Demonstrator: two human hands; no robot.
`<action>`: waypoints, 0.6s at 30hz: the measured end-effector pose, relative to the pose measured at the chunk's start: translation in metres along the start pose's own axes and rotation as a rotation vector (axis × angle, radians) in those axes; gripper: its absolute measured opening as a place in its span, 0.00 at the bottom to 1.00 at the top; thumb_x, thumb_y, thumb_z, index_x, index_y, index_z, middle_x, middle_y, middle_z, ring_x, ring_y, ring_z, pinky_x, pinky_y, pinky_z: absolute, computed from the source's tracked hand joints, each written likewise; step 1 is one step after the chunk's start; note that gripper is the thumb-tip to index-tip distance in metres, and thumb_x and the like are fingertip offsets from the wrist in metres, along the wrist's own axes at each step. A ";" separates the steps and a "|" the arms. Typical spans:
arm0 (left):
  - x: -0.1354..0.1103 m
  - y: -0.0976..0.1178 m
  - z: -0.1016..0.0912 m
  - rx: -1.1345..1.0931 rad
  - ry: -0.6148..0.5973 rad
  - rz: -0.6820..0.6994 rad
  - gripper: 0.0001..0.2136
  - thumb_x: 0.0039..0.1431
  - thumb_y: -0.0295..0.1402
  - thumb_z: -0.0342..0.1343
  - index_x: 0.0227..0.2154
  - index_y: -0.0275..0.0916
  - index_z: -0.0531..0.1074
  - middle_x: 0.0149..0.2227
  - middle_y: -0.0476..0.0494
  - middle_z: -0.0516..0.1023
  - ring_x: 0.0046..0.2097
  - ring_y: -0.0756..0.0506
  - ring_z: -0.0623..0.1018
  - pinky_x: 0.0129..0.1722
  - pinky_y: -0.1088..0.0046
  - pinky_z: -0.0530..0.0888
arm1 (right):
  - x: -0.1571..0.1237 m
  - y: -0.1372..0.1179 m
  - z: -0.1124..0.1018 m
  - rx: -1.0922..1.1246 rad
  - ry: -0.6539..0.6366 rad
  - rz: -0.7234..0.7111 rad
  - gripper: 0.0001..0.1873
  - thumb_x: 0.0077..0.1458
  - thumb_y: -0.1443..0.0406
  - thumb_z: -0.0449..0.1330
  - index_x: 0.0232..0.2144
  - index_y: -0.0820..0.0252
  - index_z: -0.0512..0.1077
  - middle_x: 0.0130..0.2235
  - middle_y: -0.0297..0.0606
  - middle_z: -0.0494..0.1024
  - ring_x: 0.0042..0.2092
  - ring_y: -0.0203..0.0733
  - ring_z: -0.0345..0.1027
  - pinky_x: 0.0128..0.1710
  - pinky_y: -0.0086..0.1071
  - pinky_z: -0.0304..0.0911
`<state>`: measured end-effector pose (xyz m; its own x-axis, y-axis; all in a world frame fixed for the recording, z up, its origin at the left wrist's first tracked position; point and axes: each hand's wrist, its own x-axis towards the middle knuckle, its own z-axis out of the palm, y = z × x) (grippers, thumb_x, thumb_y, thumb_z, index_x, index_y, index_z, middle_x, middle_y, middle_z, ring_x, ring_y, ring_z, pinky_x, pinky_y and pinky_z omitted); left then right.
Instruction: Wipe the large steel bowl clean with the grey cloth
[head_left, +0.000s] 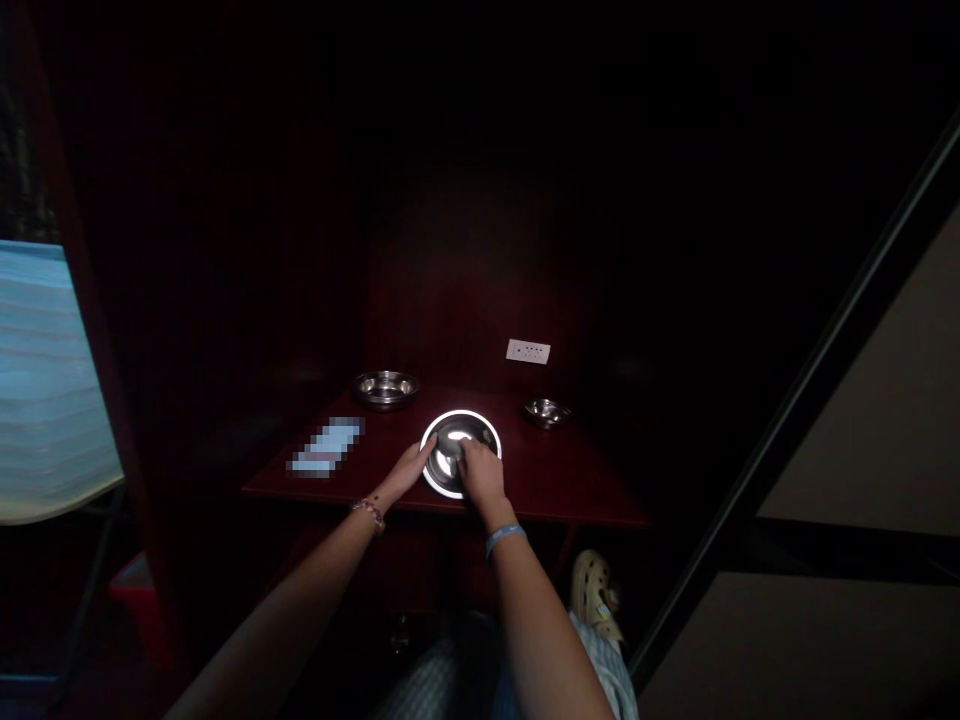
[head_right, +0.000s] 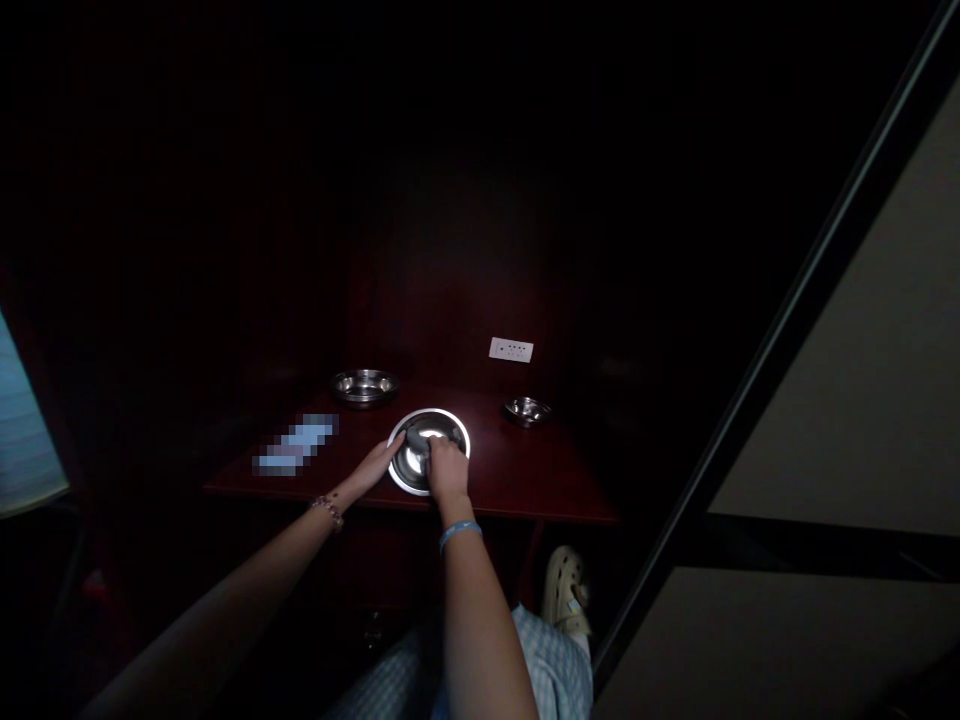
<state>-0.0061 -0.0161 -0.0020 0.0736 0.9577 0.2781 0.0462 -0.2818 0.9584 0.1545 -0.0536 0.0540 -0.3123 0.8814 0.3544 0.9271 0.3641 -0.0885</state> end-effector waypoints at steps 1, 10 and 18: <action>0.000 -0.001 -0.001 0.005 0.004 -0.006 0.30 0.56 0.54 0.46 0.47 0.31 0.73 0.47 0.36 0.78 0.51 0.39 0.76 0.55 0.63 0.67 | -0.001 0.000 -0.001 0.032 -0.027 -0.019 0.17 0.60 0.68 0.50 0.50 0.57 0.67 0.49 0.41 0.74 0.49 0.42 0.68 0.44 0.31 0.61; 0.001 -0.002 -0.003 0.008 0.037 -0.026 0.32 0.56 0.55 0.46 0.50 0.31 0.70 0.52 0.34 0.75 0.55 0.38 0.73 0.58 0.63 0.64 | 0.003 0.003 0.005 0.378 -0.144 -0.041 0.14 0.54 0.65 0.57 0.45 0.55 0.72 0.44 0.39 0.77 0.47 0.44 0.70 0.46 0.34 0.61; -0.001 -0.002 -0.005 -0.004 0.111 -0.051 0.32 0.56 0.57 0.44 0.52 0.36 0.70 0.55 0.35 0.72 0.58 0.38 0.70 0.61 0.60 0.60 | 0.028 0.013 0.005 1.470 0.419 0.250 0.16 0.49 0.57 0.60 0.37 0.62 0.72 0.36 0.39 0.78 0.37 0.40 0.71 0.38 0.31 0.66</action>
<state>-0.0113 -0.0164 -0.0038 -0.0397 0.9714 0.2343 0.0431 -0.2326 0.9716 0.1564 -0.0226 0.0583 0.1258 0.9097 0.3959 -0.1465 0.4117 -0.8995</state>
